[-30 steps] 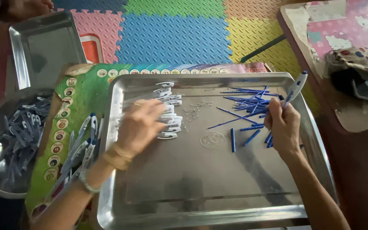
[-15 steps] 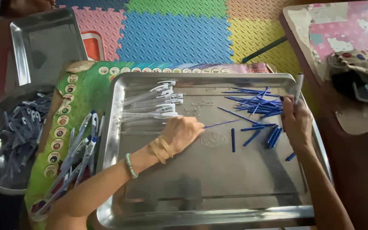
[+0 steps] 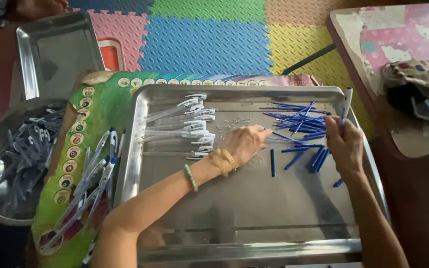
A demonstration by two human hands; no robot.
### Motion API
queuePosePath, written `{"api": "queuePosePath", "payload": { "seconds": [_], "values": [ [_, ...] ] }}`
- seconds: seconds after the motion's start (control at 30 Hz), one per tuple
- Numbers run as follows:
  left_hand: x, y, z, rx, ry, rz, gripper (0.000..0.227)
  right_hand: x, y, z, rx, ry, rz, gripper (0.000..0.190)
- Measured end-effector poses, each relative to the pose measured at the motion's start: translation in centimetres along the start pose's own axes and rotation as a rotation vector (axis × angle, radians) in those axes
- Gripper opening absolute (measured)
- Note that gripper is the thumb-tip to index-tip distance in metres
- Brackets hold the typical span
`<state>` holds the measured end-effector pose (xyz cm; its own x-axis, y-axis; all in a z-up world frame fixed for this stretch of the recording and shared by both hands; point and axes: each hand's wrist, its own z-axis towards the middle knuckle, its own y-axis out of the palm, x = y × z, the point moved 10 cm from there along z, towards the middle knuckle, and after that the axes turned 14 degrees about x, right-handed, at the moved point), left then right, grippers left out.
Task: The person assembles pens by hand on a metal tray, inserting ink cartridges into barrels and attaching caps before placing them in a bowl.
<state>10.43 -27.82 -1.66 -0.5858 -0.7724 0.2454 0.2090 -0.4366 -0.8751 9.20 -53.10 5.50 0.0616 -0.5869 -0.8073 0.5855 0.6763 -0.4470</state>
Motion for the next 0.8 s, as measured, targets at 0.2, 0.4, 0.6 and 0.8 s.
{"api": "queuePosePath", "payload": {
  "seconds": [0.2, 0.4, 0.6, 0.8],
  "values": [
    [-7.0, -14.0, -4.2, 0.239, -0.002, -0.130, 0.026, -0.5, 0.0, -0.4, -0.055, 0.065, 0.015, 0.022],
    [-22.8, -28.3, -19.9, 0.196, -0.349, 0.267, 0.043, -2.9, 1.5, -1.2, -0.176, 0.107, -0.008, 0.040],
    [-29.0, -24.0, -32.1, -0.351, -0.954, 0.149, 0.066, -2.4, 3.0, -2.0, -0.265, 0.140, 0.090, 0.025],
    [-28.4, -23.7, -32.0, -0.285, -0.959, 0.162, 0.045, -2.0, 3.3, -2.4, -0.294, 0.141, 0.102, 0.023]
  ]
}}
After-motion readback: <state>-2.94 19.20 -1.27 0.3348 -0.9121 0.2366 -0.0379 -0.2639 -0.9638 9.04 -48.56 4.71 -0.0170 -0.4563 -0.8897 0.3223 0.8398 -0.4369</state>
